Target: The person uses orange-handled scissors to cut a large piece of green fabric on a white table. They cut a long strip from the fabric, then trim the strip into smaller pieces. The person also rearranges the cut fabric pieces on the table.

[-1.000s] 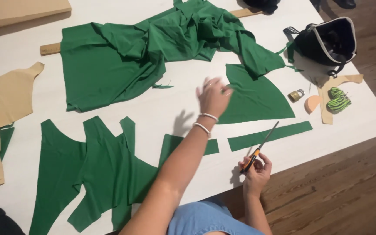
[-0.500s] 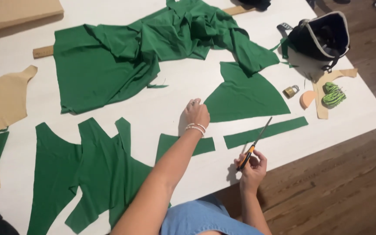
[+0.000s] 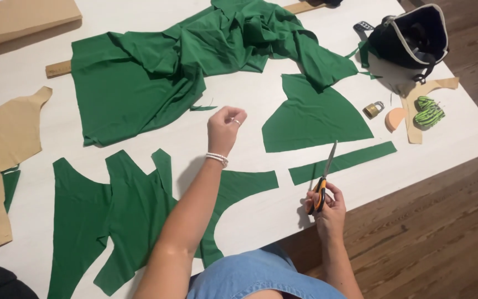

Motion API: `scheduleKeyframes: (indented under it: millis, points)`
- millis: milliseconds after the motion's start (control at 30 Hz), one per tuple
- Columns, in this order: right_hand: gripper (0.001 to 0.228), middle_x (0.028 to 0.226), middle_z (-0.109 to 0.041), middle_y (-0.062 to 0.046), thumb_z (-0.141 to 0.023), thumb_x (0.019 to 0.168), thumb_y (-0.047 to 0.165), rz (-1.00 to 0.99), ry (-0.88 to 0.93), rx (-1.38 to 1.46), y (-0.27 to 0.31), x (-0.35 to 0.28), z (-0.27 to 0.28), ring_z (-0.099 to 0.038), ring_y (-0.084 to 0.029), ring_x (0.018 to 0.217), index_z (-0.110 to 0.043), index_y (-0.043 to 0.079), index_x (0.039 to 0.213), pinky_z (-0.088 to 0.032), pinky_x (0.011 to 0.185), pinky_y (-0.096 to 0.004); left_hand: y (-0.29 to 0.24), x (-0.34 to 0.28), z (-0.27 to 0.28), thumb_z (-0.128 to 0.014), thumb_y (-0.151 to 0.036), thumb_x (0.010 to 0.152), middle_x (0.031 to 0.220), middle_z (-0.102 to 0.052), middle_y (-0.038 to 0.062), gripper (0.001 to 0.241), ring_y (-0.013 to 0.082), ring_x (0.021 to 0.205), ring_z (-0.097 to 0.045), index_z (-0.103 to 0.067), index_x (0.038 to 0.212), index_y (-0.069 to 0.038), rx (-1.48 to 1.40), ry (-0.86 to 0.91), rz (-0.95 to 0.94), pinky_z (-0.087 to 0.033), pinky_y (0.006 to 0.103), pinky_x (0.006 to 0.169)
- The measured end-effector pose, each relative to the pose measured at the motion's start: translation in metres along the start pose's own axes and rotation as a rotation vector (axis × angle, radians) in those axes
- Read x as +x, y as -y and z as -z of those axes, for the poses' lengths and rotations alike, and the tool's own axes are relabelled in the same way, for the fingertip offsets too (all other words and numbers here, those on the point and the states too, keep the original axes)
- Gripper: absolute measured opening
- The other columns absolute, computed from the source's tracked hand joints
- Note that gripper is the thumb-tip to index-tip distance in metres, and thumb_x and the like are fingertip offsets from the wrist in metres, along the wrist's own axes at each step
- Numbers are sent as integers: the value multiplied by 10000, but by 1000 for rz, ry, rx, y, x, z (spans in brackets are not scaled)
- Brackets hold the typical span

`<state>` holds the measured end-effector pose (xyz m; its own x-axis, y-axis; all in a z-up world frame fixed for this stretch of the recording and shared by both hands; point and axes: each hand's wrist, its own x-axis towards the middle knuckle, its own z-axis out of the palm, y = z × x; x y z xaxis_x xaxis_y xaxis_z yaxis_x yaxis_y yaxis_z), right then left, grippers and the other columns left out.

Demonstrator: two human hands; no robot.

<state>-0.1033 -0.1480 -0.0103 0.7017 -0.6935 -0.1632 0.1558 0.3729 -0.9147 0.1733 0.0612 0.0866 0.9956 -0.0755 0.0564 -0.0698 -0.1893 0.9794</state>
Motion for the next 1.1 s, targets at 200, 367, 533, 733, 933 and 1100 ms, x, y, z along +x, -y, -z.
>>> scheduleKeyframes:
  millis: [200,367,533,733,933,1100]
  points:
    - [526,882,-699,-216,-754,898,65,-44,-98,32,-2,8,8,-705,-286,638,-497,173,1345,-586,503,-354,-51,-2,26,-882,-269,843,832,-775,-19,143,145,881,-760,-776,884,-181,-35,142,-377,-572,258,844]
    - [268,1023,-716,-186,-734,977,168,-95,-235,332,-28,27,36,-743,-288,839,-570,208,1185,-645,711,-384,-45,-49,16,-736,-85,879,840,-721,156,49,390,812,-691,-745,924,-101,268,544,-837,-541,502,810]
    - [325,1022,-709,-208,-742,981,191,-41,-242,302,-53,36,40,-731,-302,843,-553,247,1239,-642,729,-398,-6,-117,-23,-782,-248,829,987,-670,-19,181,222,1078,-647,-622,805,-166,428,787,-1267,-458,470,1047]
    - [279,975,-722,-176,-700,1035,255,37,-314,346,-52,32,44,-747,-289,820,-512,261,1241,-660,739,-389,-103,-59,-10,-683,-154,902,1161,-644,93,100,319,1220,-595,-606,841,-171,300,290,-1490,-345,612,1112]
    - [255,895,-587,-155,-692,980,145,20,-358,327,15,-5,-21,-599,-231,735,-483,82,1112,-549,643,-332,-175,23,90,-804,-37,943,1470,-516,117,61,311,1457,-378,-813,932,-97,256,-416,-1006,-174,593,1286]
    - [423,919,-565,-158,-490,1023,55,-32,-470,237,24,-12,-48,-573,-219,690,-355,229,1384,-517,612,-304,-209,23,113,-798,-200,1076,1585,-401,124,128,300,1564,-222,-846,1065,-82,299,-511,-981,-200,570,1374]
